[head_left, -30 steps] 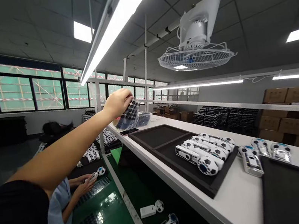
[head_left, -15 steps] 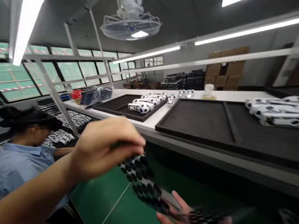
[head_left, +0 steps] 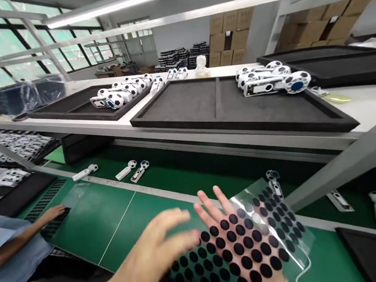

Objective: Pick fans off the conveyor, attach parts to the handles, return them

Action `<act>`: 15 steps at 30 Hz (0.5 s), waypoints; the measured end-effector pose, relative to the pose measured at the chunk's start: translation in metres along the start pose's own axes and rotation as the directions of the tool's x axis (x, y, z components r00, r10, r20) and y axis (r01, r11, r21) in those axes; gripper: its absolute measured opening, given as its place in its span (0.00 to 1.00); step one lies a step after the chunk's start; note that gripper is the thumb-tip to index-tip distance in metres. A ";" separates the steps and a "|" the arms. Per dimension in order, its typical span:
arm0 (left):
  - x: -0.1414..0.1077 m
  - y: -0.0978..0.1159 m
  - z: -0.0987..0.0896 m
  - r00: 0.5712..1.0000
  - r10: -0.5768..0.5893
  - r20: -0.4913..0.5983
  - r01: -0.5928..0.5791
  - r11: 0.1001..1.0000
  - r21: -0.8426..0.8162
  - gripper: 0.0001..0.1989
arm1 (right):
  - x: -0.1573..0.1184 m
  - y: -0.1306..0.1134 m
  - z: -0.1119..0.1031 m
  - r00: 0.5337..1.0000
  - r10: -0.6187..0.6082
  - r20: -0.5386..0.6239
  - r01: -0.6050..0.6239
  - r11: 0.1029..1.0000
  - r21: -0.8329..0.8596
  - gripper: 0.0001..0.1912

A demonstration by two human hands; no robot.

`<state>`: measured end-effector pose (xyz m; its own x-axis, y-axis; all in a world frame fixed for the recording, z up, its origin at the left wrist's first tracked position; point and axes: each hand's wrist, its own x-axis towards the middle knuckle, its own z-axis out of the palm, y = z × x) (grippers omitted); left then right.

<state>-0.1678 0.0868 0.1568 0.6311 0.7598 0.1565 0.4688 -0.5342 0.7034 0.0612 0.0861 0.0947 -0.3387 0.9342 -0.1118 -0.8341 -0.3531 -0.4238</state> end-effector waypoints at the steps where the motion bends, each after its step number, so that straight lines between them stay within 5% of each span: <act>1: 0.006 -0.006 0.009 0.987 -0.140 -0.081 0.135 0.989 -0.066 0.55 | 0.000 0.006 -0.001 0.998 0.021 -0.052 -0.024 0.999 -0.043 0.41; 2: 0.011 -0.012 0.018 0.955 -0.284 -0.082 0.266 0.947 -0.178 0.61 | 0.001 0.012 -0.003 0.994 0.037 -0.104 -0.045 0.995 -0.084 0.41; 4: 0.022 -0.028 0.032 0.881 -0.443 0.166 0.470 0.784 -0.405 0.59 | 0.004 0.021 -0.009 0.980 0.040 -0.196 -0.067 0.989 -0.134 0.40; 6: 0.028 -0.047 0.039 0.810 -0.402 0.427 0.581 0.645 -0.496 0.42 | 0.008 0.024 -0.021 0.963 0.023 -0.269 -0.067 0.986 -0.154 0.38; 7: 0.030 -0.060 0.040 0.797 -0.379 0.470 0.595 0.626 -0.504 0.31 | 0.009 0.024 -0.031 0.950 0.011 -0.314 -0.067 0.983 -0.169 0.35; 9: 0.031 -0.094 0.040 0.821 -0.408 0.400 0.563 0.697 -0.444 0.19 | 0.010 0.020 -0.059 0.907 -0.036 -0.420 -0.058 0.976 -0.209 0.28; 11: 0.029 -0.141 0.044 0.834 -0.483 0.267 0.549 0.776 -0.311 0.18 | 0.004 0.019 -0.100 0.828 -0.117 -0.548 -0.045 0.961 -0.273 0.18; 13: 0.023 -0.196 0.052 0.809 -0.559 0.182 0.586 0.790 -0.180 0.18 | -0.011 0.022 -0.147 0.699 -0.186 -0.691 -0.087 0.936 -0.340 0.12; 15: 0.013 -0.252 0.062 0.761 -0.630 0.151 0.644 0.761 -0.071 0.17 | -0.034 0.032 -0.191 0.520 -0.205 -0.829 -0.237 0.898 -0.371 0.07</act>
<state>-0.2394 0.2079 -0.0618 0.2783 0.8594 -0.4289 0.7198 0.1090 0.6856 0.1299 0.0526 -0.0869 0.3561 0.6000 -0.7164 -0.5068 -0.5201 -0.6875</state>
